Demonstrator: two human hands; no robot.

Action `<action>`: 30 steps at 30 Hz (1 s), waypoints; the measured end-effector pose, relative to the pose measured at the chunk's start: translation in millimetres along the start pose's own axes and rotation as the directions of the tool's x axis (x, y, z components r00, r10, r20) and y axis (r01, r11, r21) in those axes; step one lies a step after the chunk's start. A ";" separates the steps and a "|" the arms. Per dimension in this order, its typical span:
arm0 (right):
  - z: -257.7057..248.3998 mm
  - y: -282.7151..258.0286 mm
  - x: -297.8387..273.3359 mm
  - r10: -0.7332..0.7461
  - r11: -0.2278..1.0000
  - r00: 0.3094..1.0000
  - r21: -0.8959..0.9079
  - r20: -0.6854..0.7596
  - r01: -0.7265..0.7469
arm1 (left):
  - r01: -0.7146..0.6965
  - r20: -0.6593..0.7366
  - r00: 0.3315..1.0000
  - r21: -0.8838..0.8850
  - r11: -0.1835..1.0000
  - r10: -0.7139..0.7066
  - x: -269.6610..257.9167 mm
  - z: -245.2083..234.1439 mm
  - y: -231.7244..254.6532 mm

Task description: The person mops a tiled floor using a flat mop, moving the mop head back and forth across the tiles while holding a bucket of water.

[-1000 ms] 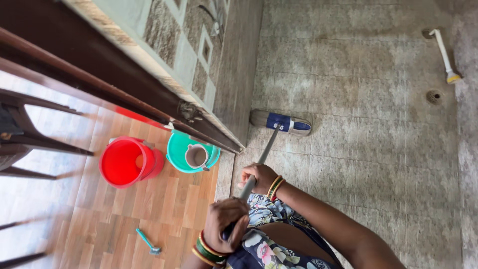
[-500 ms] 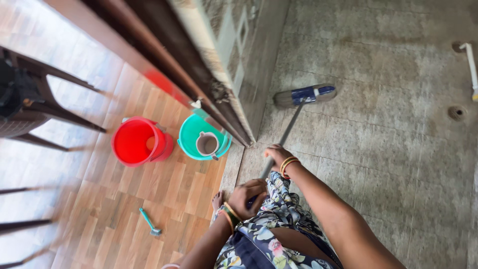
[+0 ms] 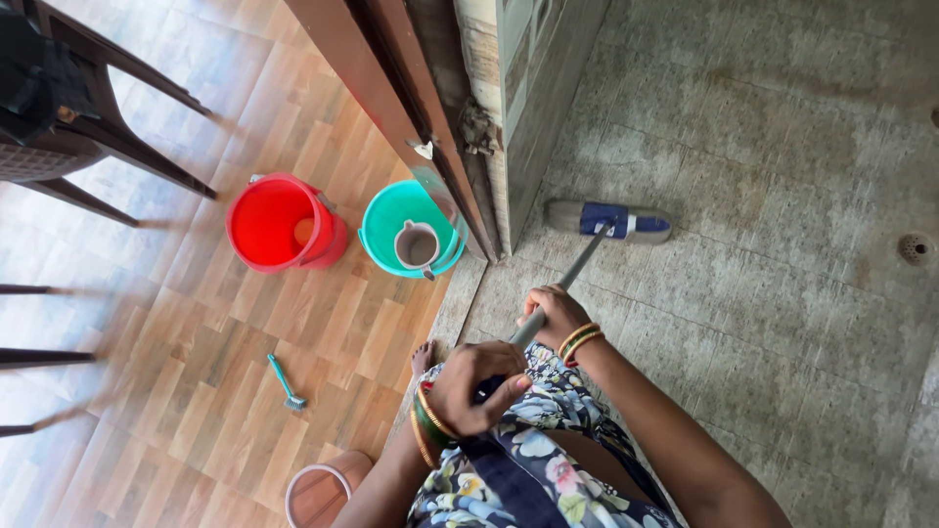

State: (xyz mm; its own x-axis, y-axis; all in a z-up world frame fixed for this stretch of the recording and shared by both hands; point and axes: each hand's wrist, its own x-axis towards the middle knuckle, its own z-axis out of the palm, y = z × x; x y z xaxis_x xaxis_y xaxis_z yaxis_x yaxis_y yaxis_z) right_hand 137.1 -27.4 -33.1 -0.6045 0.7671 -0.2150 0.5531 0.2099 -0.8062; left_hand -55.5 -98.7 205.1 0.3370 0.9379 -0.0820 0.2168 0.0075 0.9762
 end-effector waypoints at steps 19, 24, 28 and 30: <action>21.7 105.4 4.1 0.090 0.986 0.990 -0.128 -0.104 -0.103 | -0.246 0.211 0.958 0.253 0.936 0.194 32.4 44.0 -92.9; 28.0 159.3 8.0 -0.008 0.978 0.971 -0.206 -0.238 -0.043 | -0.183 0.202 0.967 0.140 0.973 0.152 46.1 76.8 -128.3; 29.2 151.2 -9.2 0.080 0.955 0.982 -0.269 -0.173 -0.126 | -0.115 0.146 0.985 0.119 0.986 0.097 40.5 89.5 -105.1; 21.8 130.5 -18.8 0.043 0.951 0.972 -0.289 -0.232 -0.111 | -0.140 0.182 0.977 0.146 0.979 0.112 43.6 81.8 -80.4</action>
State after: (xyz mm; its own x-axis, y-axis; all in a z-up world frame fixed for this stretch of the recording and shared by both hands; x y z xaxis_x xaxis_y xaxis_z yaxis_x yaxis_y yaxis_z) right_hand 208.1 -27.7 -146.2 -0.4306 0.8951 -0.1154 0.7585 0.2896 -0.5838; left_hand 16.7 -86.8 106.6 0.5206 0.8538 -0.0074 0.2995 -0.1744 0.9380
